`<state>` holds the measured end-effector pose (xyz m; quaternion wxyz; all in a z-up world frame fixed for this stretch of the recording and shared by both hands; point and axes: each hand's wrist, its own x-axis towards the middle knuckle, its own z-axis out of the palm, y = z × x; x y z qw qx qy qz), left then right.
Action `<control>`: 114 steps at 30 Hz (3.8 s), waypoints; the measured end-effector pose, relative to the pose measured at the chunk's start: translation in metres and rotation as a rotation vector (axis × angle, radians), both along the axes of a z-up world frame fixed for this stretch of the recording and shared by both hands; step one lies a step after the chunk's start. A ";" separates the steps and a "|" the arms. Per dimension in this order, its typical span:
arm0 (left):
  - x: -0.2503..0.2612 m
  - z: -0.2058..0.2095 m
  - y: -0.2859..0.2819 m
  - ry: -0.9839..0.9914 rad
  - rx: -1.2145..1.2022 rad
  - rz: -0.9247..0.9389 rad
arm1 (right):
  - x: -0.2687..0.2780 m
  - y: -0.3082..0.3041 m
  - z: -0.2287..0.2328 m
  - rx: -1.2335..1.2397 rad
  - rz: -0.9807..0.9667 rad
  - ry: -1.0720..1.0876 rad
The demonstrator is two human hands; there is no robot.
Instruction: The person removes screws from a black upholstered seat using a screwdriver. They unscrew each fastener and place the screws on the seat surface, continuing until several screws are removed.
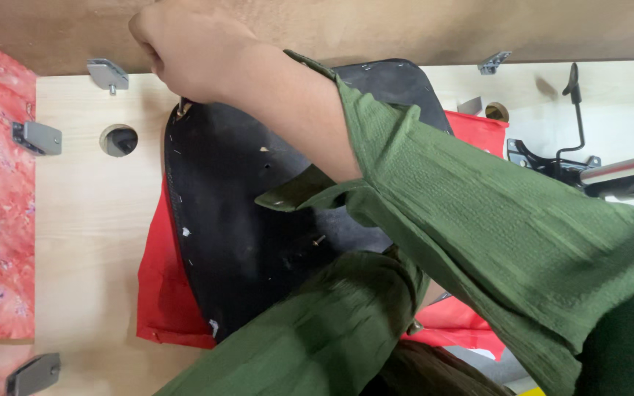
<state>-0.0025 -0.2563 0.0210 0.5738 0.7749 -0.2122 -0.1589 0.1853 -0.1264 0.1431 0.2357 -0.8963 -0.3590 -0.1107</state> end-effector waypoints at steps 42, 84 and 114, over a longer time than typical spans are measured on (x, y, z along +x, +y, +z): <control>0.014 -0.011 0.245 -0.713 0.743 0.604 | 0.036 0.043 0.007 -0.339 -0.026 0.001; 0.001 -0.012 0.254 -0.708 0.799 0.487 | 0.024 0.040 -0.006 -0.147 -0.151 -0.103; -0.002 -0.013 0.255 -0.719 0.726 0.518 | 0.017 0.028 0.020 -0.101 -0.173 0.147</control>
